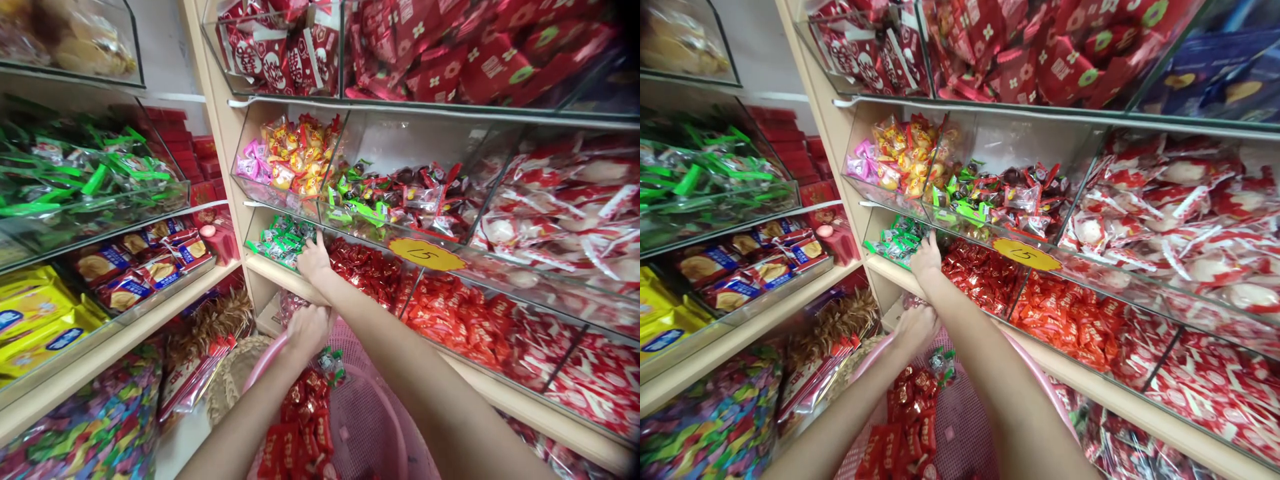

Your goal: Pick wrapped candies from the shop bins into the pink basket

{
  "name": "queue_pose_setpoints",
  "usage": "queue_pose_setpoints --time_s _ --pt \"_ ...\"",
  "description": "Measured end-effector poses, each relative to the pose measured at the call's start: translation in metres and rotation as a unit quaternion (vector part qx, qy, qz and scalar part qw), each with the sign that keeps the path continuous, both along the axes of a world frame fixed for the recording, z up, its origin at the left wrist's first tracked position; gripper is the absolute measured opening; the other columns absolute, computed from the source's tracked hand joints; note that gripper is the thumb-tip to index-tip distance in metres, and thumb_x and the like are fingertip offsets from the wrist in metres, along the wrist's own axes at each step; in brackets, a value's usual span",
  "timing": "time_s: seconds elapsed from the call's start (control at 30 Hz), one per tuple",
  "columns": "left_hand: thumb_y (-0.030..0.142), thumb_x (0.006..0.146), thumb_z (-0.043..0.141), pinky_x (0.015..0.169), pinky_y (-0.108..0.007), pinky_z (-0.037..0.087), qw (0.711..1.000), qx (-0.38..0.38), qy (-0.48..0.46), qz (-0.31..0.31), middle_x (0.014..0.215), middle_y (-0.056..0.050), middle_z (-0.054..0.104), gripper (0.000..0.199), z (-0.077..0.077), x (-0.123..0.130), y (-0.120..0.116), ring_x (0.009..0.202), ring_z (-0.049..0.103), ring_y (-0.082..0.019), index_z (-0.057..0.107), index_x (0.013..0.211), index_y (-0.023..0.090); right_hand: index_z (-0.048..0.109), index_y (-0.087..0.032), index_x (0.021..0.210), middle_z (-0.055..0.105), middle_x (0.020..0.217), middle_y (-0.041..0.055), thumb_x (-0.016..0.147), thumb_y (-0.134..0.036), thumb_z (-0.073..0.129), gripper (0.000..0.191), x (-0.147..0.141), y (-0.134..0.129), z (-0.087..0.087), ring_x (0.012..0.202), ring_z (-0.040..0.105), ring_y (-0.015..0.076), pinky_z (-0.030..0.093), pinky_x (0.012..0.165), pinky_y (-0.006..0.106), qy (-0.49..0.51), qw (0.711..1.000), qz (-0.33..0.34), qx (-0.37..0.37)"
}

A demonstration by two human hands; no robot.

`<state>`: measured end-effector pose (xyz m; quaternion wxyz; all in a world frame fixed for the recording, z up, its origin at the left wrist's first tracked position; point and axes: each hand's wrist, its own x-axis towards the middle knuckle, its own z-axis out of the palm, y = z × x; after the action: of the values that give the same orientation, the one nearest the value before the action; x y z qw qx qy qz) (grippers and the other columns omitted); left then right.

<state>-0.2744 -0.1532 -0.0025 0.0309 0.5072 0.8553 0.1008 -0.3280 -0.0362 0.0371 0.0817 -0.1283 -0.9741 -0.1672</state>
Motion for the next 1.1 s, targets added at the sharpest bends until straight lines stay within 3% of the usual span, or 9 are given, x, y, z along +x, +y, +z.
queue_pose_setpoints --time_s 0.17,0.33,0.4,0.5,0.63,0.73,0.83,1.0,1.1 --pt "0.037 0.092 0.015 0.067 -0.039 0.05 1.0 0.013 0.004 -0.002 0.083 -0.012 0.068 0.055 0.0 0.001 0.0 0.076 0.066 -0.027 0.067 0.09 0.018 0.07 -0.014 0.087 0.064 0.101 0.0148 0.082 -0.006 0.04 0.031 0.009 -0.003 0.012 0.107 0.047 0.0306 0.011 0.103 0.058 0.0 0.999 0.027 -0.032" --pt "0.038 0.093 0.012 0.064 -0.041 0.05 0.999 0.035 0.02 -0.008 0.081 -0.011 0.069 0.058 0.0 0.001 -0.001 0.075 0.065 -0.029 0.067 0.084 0.018 0.063 -0.008 0.097 0.057 0.108 0.0171 0.086 -0.01 0.037 0.028 0.031 -0.013 0.033 0.107 0.045 0.0282 0.024 0.102 0.048 0.102 0.988 0.074 -0.086" --pt "0.038 0.093 0.012 0.064 -0.041 0.05 0.999 0.037 0.026 -0.01 0.079 -0.011 0.069 0.059 0.0 0.002 -0.001 0.074 0.065 -0.029 0.067 0.083 0.018 0.059 -0.007 0.103 0.054 0.112 0.0169 0.086 -0.015 0.041 0.026 0.046 -0.019 0.038 0.108 0.045 0.0262 0.03 0.1 0.043 0.156 0.971 0.106 -0.149" --pt "0.038 0.093 0.013 0.063 -0.04 0.05 0.999 0.036 0.032 -0.012 0.081 -0.01 0.069 0.057 0.0 0.002 -0.002 0.074 0.066 -0.028 0.066 0.084 0.019 0.058 -0.012 0.106 0.053 0.113 0.0118 0.083 -0.018 0.047 0.026 0.078 -0.024 0.038 0.104 0.051 0.0204 0.04 0.094 0.035 0.251 0.9 0.136 -0.329" --pt "0.037 0.093 0.01 0.065 -0.039 0.049 0.999 0.03 0.035 -0.013 0.081 -0.01 0.068 0.058 0.0 0.001 -0.001 0.075 0.065 -0.027 0.065 0.087 0.018 0.062 -0.017 0.091 0.061 0.098 0.0052 0.077 -0.025 0.058 0.017 0.133 -0.024 0.026 0.087 0.061 0.0155 0.048 0.083 0.032 0.299 0.724 0.095 -0.615" --pt "0.036 0.092 0.015 0.066 -0.037 0.048 0.999 0.016 0.031 -0.018 0.085 -0.011 0.068 0.052 -0.003 -0.001 0.0 0.077 0.065 -0.027 0.063 0.091 0.017 0.063 -0.017 0.088 0.065 0.085 0.0023 0.07 -0.031 0.067 0.023 0.167 -0.024 0.01 0.076 0.063 0.0143 0.05 0.077 0.032 0.285 0.615 0.033 -0.735" --pt "0.033 0.088 0.03 0.066 -0.037 0.047 0.999 -0.002 0.027 -0.026 0.088 -0.011 0.067 0.037 -0.005 -0.003 0.001 0.08 0.064 -0.029 0.064 0.09 0.018 0.064 -0.018 0.083 0.067 0.079 0.001 0.066 -0.033 0.072 0.025 0.188 -0.025 -0.008 0.072 0.063 0.0133 0.05 0.074 0.031 0.299 0.574 0.0 -0.762" --pt "0.043 0.09 0.021 0.064 -0.039 0.047 0.998 -0.026 0.026 -0.041 0.079 -0.009 0.068 0.049 0.0 -0.003 0.0 0.077 0.065 -0.031 0.065 0.087 0.023 0.066 -0.019 0.08 0.068 0.08 0.0004 0.063 -0.032 0.075 0.023 0.2 -0.026 -0.025 0.072 0.063 0.0124 0.05 0.072 0.028 0.327 0.546 -0.015 -0.771" --pt "0.041 0.091 0.021 0.063 -0.042 0.047 0.997 -0.035 0.044 -0.055 0.082 -0.01 0.068 0.047 0.004 -0.002 -0.001 0.076 0.064 -0.034 0.063 0.099 0.023 0.066 -0.019 0.08 0.068 0.079 -0.0003 0.064 -0.031 0.074 0.021 0.203 -0.024 -0.03 0.071 0.062 0.012 0.05 0.073 0.028 0.333 0.534 -0.004 -0.777"
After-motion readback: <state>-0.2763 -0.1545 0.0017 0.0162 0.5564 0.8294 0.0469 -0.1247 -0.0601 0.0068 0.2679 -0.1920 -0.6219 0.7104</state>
